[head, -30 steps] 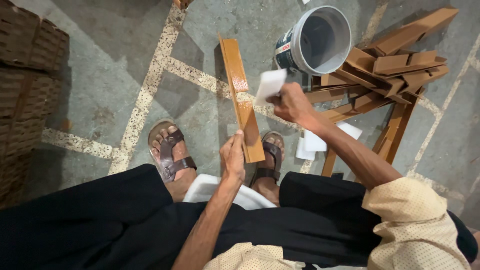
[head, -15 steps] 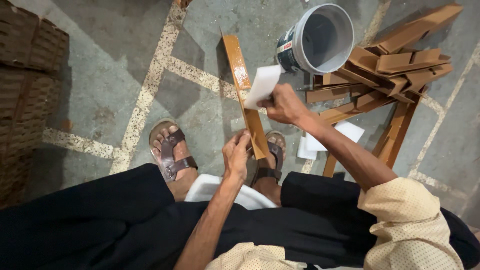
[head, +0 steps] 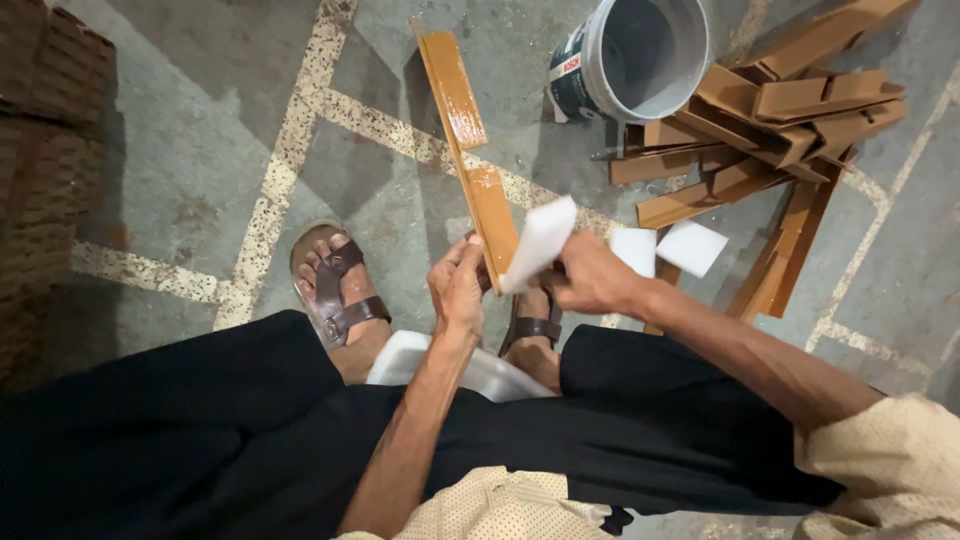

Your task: The person sits on the floor and applies a white substance from a bucket onto long wooden strips using a white foam applicator. They repeatedly dip the applicator into the bucket and spread the substance along the length of each strip, handling them one at a time.

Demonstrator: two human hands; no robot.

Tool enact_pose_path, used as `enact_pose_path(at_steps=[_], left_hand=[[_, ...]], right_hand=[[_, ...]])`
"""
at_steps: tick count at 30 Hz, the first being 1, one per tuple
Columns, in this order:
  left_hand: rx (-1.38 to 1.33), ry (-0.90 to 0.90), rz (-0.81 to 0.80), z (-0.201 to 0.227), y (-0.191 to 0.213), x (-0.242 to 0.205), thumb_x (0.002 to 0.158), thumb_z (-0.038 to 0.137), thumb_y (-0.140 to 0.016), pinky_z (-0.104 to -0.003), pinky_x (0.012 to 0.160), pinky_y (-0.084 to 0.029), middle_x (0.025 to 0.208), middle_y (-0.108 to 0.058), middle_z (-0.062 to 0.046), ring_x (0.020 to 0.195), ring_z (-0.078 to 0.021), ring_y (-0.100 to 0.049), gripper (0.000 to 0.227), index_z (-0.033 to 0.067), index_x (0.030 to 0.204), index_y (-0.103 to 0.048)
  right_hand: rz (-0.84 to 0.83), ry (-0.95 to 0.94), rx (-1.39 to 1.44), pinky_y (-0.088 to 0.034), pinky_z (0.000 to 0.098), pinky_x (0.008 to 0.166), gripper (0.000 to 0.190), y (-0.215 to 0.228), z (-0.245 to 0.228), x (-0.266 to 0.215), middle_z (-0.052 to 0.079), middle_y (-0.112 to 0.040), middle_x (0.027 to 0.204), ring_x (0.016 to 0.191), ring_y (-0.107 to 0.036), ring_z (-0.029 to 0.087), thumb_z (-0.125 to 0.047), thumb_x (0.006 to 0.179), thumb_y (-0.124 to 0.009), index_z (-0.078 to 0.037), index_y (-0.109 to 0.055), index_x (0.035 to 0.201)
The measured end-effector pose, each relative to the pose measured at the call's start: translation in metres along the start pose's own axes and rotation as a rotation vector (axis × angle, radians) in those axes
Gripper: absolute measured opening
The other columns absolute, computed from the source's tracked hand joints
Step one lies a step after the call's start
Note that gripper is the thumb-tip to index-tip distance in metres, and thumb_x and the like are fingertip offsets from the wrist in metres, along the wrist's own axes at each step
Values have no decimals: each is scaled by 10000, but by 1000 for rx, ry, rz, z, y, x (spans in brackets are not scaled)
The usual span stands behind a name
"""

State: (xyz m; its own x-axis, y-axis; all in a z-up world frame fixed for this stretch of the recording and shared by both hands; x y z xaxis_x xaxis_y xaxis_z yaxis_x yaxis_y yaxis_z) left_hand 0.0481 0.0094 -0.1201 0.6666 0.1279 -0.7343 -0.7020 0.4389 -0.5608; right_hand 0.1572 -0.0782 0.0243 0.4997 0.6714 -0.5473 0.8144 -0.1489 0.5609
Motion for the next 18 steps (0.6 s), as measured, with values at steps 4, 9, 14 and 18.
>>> enact_pose_path(at_steps=[4,9,14,18], left_hand=[[-12,-57,40,14,0,1,1025,274,-607,-289,713,-595,1015,-742,-97,812,-170,-723,415,-55,1266,-685],[-10,2,12,10,-1,0,1029,343,-590,-285,646,-576,960,-735,-97,762,-161,-712,416,-33,1168,-701],[36,73,9,6,-3,-1,1000,415,-588,-288,667,-604,980,-745,-85,785,-152,-723,474,-20,1148,-705],[54,90,7,6,-3,-2,981,418,-604,-298,696,-613,995,-743,-78,810,-155,-726,474,-9,1165,-698]], right_hand=[[-132,-77,38,-590,397,672,262,-9,-9,-18,183,-766,876,747,-763,307,12,765,-643,-21,-746,1004],[61,10,87,-594,360,651,319,36,-16,-11,153,-761,882,750,-752,276,49,765,-597,-47,-753,1026],[195,99,-63,-556,393,677,432,55,-20,12,191,-743,891,769,-727,312,80,709,-583,-48,-764,1080],[146,30,-29,-568,384,713,390,39,-17,18,175,-747,892,786,-732,300,62,725,-611,-43,-753,1073]])
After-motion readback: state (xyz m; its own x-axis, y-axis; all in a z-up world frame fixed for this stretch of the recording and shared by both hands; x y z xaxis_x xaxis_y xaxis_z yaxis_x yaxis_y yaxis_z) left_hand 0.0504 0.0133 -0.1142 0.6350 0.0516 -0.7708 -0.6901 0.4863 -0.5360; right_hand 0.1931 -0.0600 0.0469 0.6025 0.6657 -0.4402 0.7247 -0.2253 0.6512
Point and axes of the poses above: each hand's wrist, its own x-axis towards the middle knuckle, its own y-axis out of the back of the hand, z = x × y, the point moved 7 cm from there along x, towards the middle knuckle
